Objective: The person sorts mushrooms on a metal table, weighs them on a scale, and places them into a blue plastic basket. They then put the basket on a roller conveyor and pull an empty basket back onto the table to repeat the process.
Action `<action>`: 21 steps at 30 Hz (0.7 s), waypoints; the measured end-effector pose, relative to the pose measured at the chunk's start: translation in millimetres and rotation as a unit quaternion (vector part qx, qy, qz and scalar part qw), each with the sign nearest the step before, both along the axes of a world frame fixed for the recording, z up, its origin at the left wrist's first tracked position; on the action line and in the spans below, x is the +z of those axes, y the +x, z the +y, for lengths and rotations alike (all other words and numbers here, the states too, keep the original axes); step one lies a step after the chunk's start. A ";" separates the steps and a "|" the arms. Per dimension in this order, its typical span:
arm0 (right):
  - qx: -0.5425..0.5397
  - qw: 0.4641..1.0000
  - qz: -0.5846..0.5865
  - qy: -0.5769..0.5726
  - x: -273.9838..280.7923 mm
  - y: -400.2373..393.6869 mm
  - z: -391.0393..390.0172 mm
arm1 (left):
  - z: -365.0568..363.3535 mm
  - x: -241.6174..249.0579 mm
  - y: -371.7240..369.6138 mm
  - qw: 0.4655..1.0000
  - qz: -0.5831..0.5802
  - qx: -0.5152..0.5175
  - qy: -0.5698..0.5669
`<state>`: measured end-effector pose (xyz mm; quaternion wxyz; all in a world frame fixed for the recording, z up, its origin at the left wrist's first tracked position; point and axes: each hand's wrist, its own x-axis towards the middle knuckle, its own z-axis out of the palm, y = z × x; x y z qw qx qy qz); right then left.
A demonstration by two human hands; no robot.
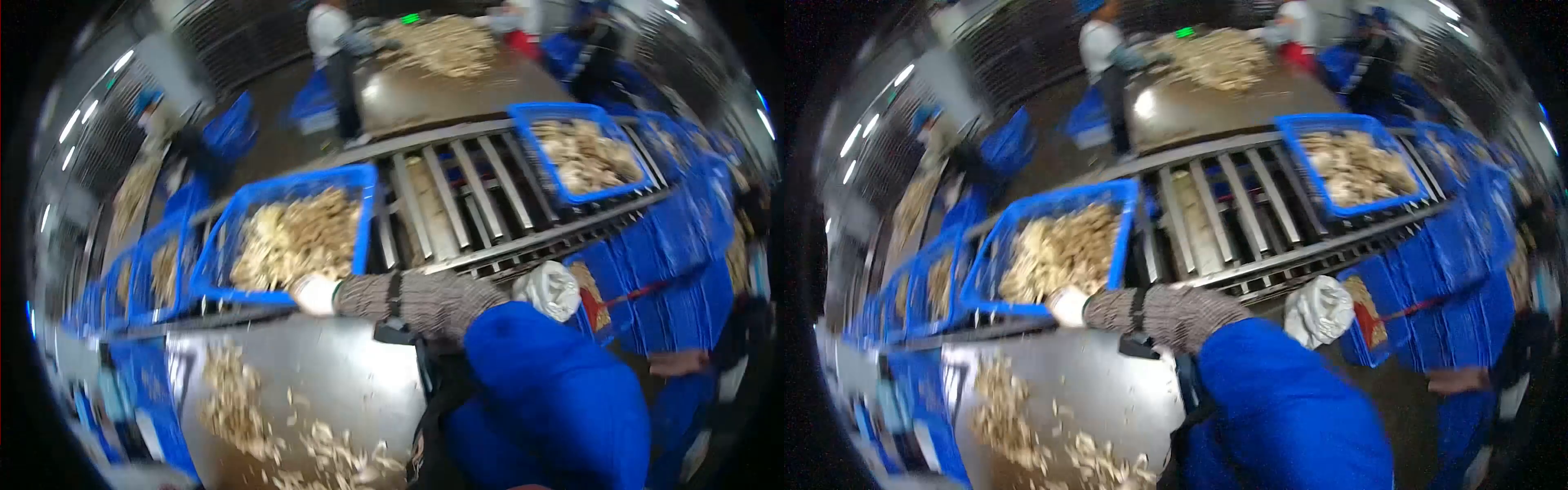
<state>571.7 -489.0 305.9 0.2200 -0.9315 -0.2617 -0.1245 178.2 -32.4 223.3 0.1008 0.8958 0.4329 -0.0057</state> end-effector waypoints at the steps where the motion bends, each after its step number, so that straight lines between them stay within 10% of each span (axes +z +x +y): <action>1: 0.047 0.997 0.068 0.008 -8.6 -5.6 23.5 | 19.0 -5.2 -26.5 0.998 0.010 0.066 -0.020; 5: 0.217 0.974 0.039 0.047 -57.9 -103.1 84.3 | 79.9 -36.5 -88.0 0.936 0.003 0.317 -0.156; 6: 0.258 0.939 0.228 0.022 -9.8 -121.7 78.4 | 15.5 48.4 -38.3 0.927 0.025 0.338 -0.162; 8: 0.331 0.862 0.374 0.087 18.6 -123.4 70.7 | 61.0 -4.2 -42.7 0.955 -0.025 0.239 -0.172; 9: 0.257 0.943 0.161 0.133 -5.5 -118.4 67.2 | 66.6 -17.4 -39.8 0.961 -0.056 0.186 -0.197; 10: 0.142 0.967 0.211 -0.002 47.6 -95.6 68.2 | 66.3 -27.4 -38.2 0.956 -0.061 0.147 -0.248; 11: 0.062 0.993 0.086 0.046 40.4 -66.9 47.5 | 8.9 15.3 -4.1 0.937 -0.270 0.101 -0.197; 12: -0.029 0.995 -0.033 0.094 47.1 -41.3 32.3 | -36.5 78.9 26.2 0.929 -0.238 0.098 -0.267; 14: -0.104 0.993 -0.027 0.043 -14.0 15.1 -23.4 | -54.5 27.0 31.0 0.897 -0.199 -0.044 -0.393; 15: -0.098 0.961 0.251 0.053 -37.4 37.1 -47.9 | -113.4 97.7 56.1 0.915 -0.065 -0.045 -0.396; 16: -0.014 0.903 0.391 0.175 -67.2 47.4 -57.6 | -129.2 26.7 48.5 0.892 -0.123 -0.115 -0.420; 21: 0.011 0.852 0.469 0.234 8.0 37.8 -53.6 | -168.7 1.5 67.1 0.896 -0.253 -0.039 -0.363</action>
